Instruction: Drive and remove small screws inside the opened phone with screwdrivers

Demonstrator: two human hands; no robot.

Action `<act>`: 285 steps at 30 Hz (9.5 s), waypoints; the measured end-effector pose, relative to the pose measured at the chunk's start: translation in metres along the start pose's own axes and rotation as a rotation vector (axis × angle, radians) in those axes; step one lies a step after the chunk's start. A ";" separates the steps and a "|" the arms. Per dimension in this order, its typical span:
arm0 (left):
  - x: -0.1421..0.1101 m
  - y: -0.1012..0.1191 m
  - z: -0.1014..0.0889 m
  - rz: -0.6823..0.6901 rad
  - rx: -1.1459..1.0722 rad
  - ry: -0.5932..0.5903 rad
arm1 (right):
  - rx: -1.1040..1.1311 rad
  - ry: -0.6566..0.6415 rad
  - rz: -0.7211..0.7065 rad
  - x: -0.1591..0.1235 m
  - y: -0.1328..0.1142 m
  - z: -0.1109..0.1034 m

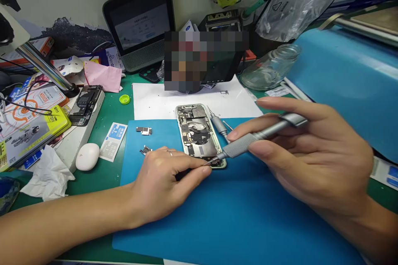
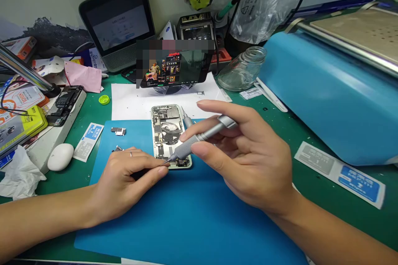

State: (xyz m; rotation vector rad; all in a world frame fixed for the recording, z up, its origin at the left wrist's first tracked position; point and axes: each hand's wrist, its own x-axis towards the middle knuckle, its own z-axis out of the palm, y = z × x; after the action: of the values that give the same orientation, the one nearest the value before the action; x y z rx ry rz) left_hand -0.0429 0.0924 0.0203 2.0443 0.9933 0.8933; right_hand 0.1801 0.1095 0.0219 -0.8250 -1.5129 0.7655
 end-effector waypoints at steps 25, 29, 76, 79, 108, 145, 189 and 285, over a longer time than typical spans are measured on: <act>-0.002 -0.001 0.000 -0.001 0.017 0.006 | 0.008 -0.026 -0.021 -0.001 0.003 0.002; -0.002 0.001 -0.001 -0.014 0.021 0.057 | 0.022 0.004 -0.029 0.002 0.004 0.001; -0.022 0.013 0.009 0.577 0.560 -0.424 | -0.436 -0.195 -0.376 -0.025 0.026 0.004; -0.021 0.012 0.010 0.571 0.560 -0.431 | -0.413 -0.216 -0.376 -0.022 0.022 0.003; -0.025 0.011 0.010 0.556 0.522 -0.453 | -0.466 -0.422 -0.553 0.001 -0.001 0.011; -0.031 -0.009 0.030 0.637 0.622 -0.180 | -0.295 -0.440 -0.459 0.005 0.002 0.019; -0.027 -0.003 0.023 0.599 0.551 -0.244 | -0.243 -0.486 -0.380 0.002 -0.001 0.020; -0.022 0.011 0.006 0.474 0.514 -0.451 | -0.884 -0.381 0.106 0.026 0.013 -0.043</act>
State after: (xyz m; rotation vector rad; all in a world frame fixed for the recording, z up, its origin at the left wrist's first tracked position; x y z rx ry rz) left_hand -0.0447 0.0671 0.0201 2.8259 0.5233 0.3667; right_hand 0.2227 0.1392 0.0287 -1.4711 -2.2066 0.3007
